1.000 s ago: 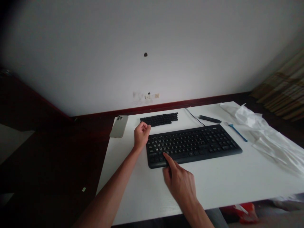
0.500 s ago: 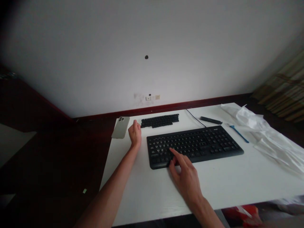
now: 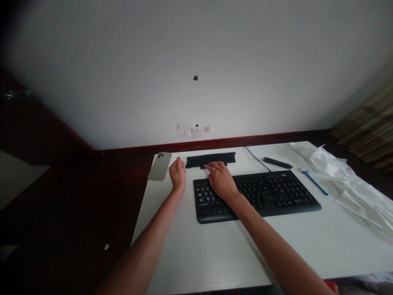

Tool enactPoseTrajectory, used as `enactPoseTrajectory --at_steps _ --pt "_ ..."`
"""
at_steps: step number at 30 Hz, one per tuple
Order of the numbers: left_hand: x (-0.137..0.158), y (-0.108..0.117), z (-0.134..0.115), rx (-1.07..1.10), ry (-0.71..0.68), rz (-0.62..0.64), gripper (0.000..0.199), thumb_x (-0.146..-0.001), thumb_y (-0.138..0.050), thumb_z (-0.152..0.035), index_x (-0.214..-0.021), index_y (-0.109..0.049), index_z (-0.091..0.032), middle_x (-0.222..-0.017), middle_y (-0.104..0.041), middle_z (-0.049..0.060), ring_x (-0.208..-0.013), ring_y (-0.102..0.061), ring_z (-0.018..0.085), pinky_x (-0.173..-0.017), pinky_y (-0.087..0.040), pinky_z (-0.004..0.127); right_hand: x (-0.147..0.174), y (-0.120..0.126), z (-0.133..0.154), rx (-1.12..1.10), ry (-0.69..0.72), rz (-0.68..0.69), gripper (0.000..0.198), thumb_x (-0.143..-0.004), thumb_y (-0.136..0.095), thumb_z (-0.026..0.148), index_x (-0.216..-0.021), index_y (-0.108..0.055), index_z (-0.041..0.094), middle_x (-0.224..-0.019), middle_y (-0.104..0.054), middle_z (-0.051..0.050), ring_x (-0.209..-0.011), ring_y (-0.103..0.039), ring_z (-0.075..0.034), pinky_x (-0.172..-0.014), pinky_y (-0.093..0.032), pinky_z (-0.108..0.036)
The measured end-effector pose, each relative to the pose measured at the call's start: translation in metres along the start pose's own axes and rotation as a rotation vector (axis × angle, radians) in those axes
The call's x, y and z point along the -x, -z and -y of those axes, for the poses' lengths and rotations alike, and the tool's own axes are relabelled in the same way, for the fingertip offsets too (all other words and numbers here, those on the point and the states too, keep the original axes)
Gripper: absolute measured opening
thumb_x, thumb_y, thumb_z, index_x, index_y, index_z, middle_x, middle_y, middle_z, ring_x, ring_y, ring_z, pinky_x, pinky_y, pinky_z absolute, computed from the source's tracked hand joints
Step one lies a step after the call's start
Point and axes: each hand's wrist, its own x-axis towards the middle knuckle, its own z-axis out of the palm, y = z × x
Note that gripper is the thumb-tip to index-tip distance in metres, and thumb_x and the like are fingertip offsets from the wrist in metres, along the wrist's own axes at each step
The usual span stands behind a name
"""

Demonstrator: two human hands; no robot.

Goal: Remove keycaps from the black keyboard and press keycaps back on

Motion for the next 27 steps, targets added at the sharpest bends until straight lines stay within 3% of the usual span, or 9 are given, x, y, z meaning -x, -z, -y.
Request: enactPoseTrajectory --at_steps 13,20,27 --pt "0.002 0.0 -0.009 -0.027 -0.061 0.041 0.052 -0.099 -0.042 -0.054 -0.06 -0.041 -0.02 -0.056 -0.039 -0.003 -0.057 -0.039 0.012 -0.057 -0.03 0.026 -0.013 -0.014 -0.003 0.03 0.052 0.048 0.043 -0.09 -0.047 0.005 -0.127 -0.067 0.011 -0.119 -0.068 -0.013 -0.106 -0.054 -0.028 -0.097 -0.047 -0.043" --pt "0.003 0.001 -0.012 -0.036 -0.1 0.064 0.049 -0.099 -0.043 -0.051 -0.061 -0.042 -0.02 -0.059 -0.041 -0.002 -0.06 -0.041 0.013 -0.06 -0.031 0.026 -0.004 -0.005 0.002 0.06 0.1 0.068 0.037 -0.093 -0.048 0.007 -0.122 -0.071 0.013 -0.116 -0.07 -0.013 -0.102 -0.057 -0.027 -0.097 -0.048 -0.044" --pt "0.004 0.001 -0.012 -0.023 -0.113 0.079 0.047 -0.1 -0.042 -0.048 -0.062 -0.041 -0.02 -0.06 -0.041 -0.003 -0.06 -0.041 0.012 -0.059 -0.03 0.026 0.007 0.006 -0.018 0.038 0.09 0.11 0.035 -0.094 -0.049 0.007 -0.118 -0.073 0.014 -0.108 -0.072 -0.012 -0.101 -0.061 -0.026 -0.094 -0.051 -0.043"
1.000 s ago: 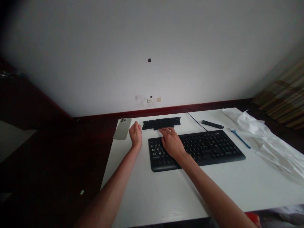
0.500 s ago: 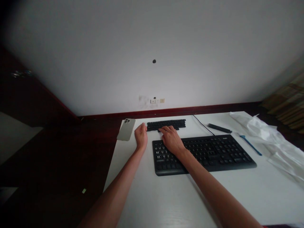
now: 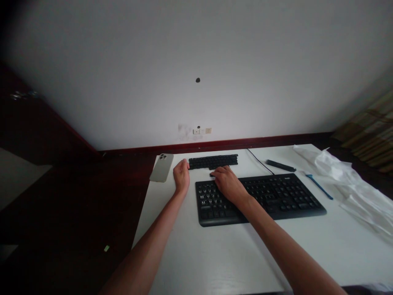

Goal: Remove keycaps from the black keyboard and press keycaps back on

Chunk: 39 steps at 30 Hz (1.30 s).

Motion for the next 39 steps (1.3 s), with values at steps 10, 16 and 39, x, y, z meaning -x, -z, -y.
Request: enactPoseTrajectory --at_steps 10,16,39 --pt "0.0 0.001 0.001 -0.006 0.03 0.008 0.046 -0.1 -0.043 -0.048 -0.062 -0.042 -0.02 -0.054 -0.037 -0.004 -0.056 -0.039 0.013 -0.058 -0.031 0.025 -0.016 0.013 -0.012 0.036 0.008 0.044 0.026 -0.089 -0.066 0.015 -0.113 -0.076 0.017 -0.103 -0.073 -0.009 -0.096 -0.06 -0.027 -0.088 -0.051 -0.041" --pt "-0.001 0.001 0.001 0.011 0.03 0.01 0.045 -0.099 -0.043 -0.045 -0.061 -0.042 -0.02 -0.055 -0.037 -0.004 -0.056 -0.039 0.012 -0.059 -0.031 0.025 -0.033 0.013 -0.016 0.033 0.043 0.168 0.02 -0.083 -0.071 0.011 -0.099 -0.079 0.019 -0.096 -0.073 -0.008 -0.095 -0.062 -0.027 -0.087 -0.051 -0.037" --pt "-0.001 -0.001 0.009 -0.003 0.005 0.033 0.043 -0.099 -0.045 -0.039 -0.061 -0.044 -0.02 -0.056 -0.039 -0.004 -0.055 -0.038 0.012 -0.057 -0.028 0.026 0.067 0.055 0.013 -0.341 -0.255 0.372 0.017 -0.087 -0.067 0.021 -0.099 -0.078 0.023 -0.097 -0.079 -0.002 -0.087 -0.072 -0.02 -0.082 -0.054 -0.03"
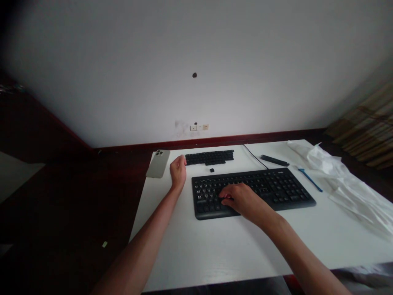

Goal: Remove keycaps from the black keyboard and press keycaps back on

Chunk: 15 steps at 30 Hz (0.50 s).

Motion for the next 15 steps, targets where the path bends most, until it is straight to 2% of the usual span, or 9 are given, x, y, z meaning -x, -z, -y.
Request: enactPoseTrajectory --at_steps 8,15 --pt "0.001 0.001 -0.004 0.015 -0.004 0.005 0.042 -0.099 -0.045 -0.037 -0.061 -0.043 -0.02 -0.056 -0.038 -0.004 -0.056 -0.038 0.012 -0.058 -0.03 0.025 -0.006 0.002 0.012 0.072 -0.054 0.034 0.015 -0.084 -0.068 0.017 -0.093 -0.078 0.023 -0.094 -0.078 -0.002 -0.086 -0.072 -0.02 -0.078 -0.05 -0.029" --pt "0.001 0.001 -0.003 0.008 0.006 0.008 0.04 -0.098 -0.046 -0.034 -0.061 -0.043 -0.019 -0.057 -0.039 -0.004 -0.057 -0.039 0.012 -0.058 -0.029 0.025 -0.026 0.02 0.017 -0.019 -0.097 0.194 0.011 -0.079 -0.072 0.016 -0.083 -0.08 0.021 -0.08 -0.077 0.0 -0.08 -0.072 -0.018 -0.072 -0.048 -0.024"
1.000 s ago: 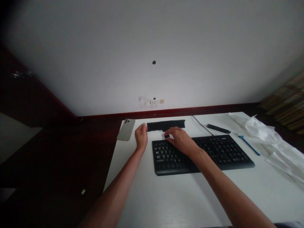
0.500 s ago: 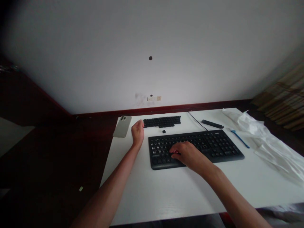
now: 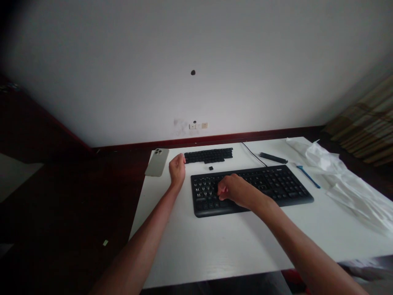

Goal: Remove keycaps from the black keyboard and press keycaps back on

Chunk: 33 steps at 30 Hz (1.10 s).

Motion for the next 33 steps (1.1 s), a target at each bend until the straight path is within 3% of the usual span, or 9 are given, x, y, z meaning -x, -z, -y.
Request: enactPoseTrajectory --at_steps 7,15,26,33 --pt "0.0 -0.001 -0.001 -0.003 -0.003 -0.004 0.04 -0.098 -0.045 -0.034 -0.061 -0.043 -0.02 -0.055 -0.038 -0.004 -0.055 -0.038 0.012 -0.057 -0.029 0.026 -0.009 0.002 0.005 0.098 -0.121 0.046 0.013 -0.074 -0.076 0.014 -0.082 -0.079 0.023 -0.085 -0.077 0.0 -0.085 -0.072 -0.018 -0.073 -0.047 -0.025" --pt "0.001 -0.001 0.0 -0.036 -0.038 0.006 0.042 -0.099 -0.045 -0.036 -0.061 -0.043 -0.02 -0.055 -0.04 -0.003 -0.056 -0.039 0.012 -0.058 -0.03 0.026 -0.017 0.019 0.044 0.414 -0.27 0.111 0.027 -0.069 -0.087 0.021 -0.094 -0.079 0.018 -0.101 -0.077 -0.011 -0.098 -0.073 -0.031 -0.076 -0.053 -0.035" --pt "0.001 -0.002 0.002 -0.045 -0.047 0.007 0.041 -0.099 -0.046 -0.035 -0.061 -0.043 -0.02 -0.055 -0.04 -0.003 -0.057 -0.04 0.013 -0.058 -0.031 0.026 -0.015 0.007 0.057 0.533 -0.254 0.068 0.033 -0.078 -0.079 0.019 -0.11 -0.076 0.011 -0.107 -0.075 -0.022 -0.105 -0.072 -0.033 -0.087 -0.055 -0.038" --pt "0.001 -0.002 0.002 -0.049 -0.043 0.006 0.041 -0.099 -0.045 -0.035 -0.061 -0.043 -0.02 -0.055 -0.04 -0.003 -0.057 -0.04 0.013 -0.057 -0.031 0.026 -0.015 0.009 0.056 0.523 -0.239 0.068 0.025 -0.075 -0.081 0.016 -0.099 -0.077 0.012 -0.098 -0.076 -0.018 -0.098 -0.074 -0.033 -0.082 -0.056 -0.037"
